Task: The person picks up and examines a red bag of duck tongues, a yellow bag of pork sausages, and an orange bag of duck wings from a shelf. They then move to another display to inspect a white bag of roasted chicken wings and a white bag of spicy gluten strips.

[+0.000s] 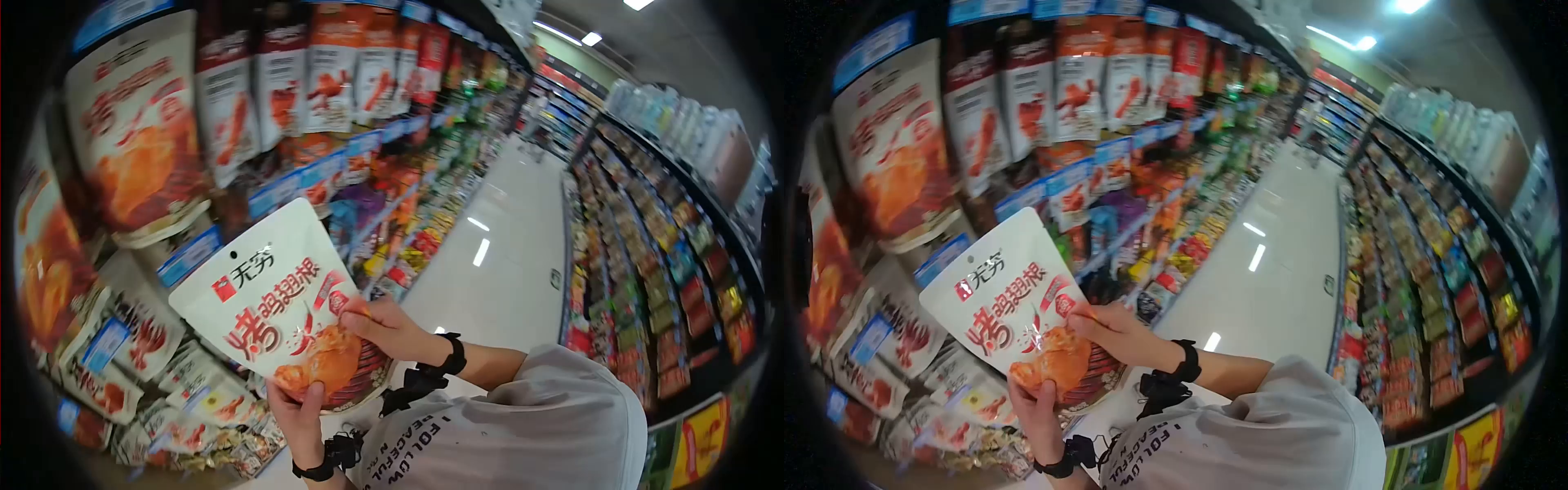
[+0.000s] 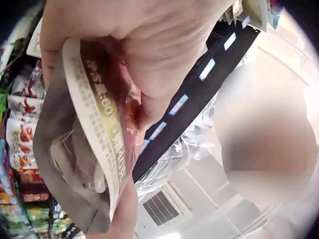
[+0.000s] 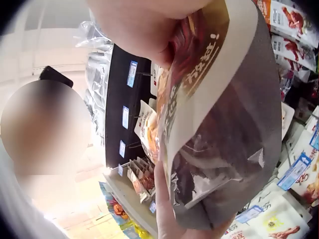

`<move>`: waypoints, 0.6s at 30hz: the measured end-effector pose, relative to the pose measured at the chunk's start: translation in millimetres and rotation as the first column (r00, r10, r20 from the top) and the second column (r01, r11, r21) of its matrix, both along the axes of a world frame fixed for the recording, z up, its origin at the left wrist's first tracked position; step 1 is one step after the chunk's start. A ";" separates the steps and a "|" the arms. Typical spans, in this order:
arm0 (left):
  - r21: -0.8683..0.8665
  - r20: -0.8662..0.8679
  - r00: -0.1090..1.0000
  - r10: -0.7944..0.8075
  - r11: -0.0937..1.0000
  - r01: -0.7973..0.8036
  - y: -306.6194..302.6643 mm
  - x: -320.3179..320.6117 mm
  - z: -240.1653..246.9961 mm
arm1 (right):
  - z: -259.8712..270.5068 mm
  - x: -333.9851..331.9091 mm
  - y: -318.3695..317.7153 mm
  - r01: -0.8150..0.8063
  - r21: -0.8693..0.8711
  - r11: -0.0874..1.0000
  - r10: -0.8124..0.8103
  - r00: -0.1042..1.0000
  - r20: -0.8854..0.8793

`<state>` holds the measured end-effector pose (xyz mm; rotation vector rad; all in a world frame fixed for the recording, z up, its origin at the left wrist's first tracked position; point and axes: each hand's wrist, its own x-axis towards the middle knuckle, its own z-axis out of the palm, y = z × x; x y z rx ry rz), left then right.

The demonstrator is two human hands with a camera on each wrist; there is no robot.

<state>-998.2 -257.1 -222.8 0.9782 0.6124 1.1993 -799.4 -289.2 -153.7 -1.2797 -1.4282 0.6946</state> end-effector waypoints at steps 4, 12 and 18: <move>-0.010 -0.034 0.989 -0.143 0.990 0.142 4.4 49.0 -2.5 | -1.5 34.2 -29.4 0.106 -0.049 0.993 -0.111 0.988 -0.104; 0.101 -0.072 0.898 -0.434 0.892 0.440 -24.8 163.9 13.3 | 6.5 130.3 -113.1 0.307 -0.061 0.950 -0.311 0.945 -0.102; 0.113 -0.117 0.834 -0.540 0.827 0.551 -86.3 261.9 27.5 | -2.2 214.8 -198.0 0.471 -0.099 0.876 -0.479 0.875 -0.072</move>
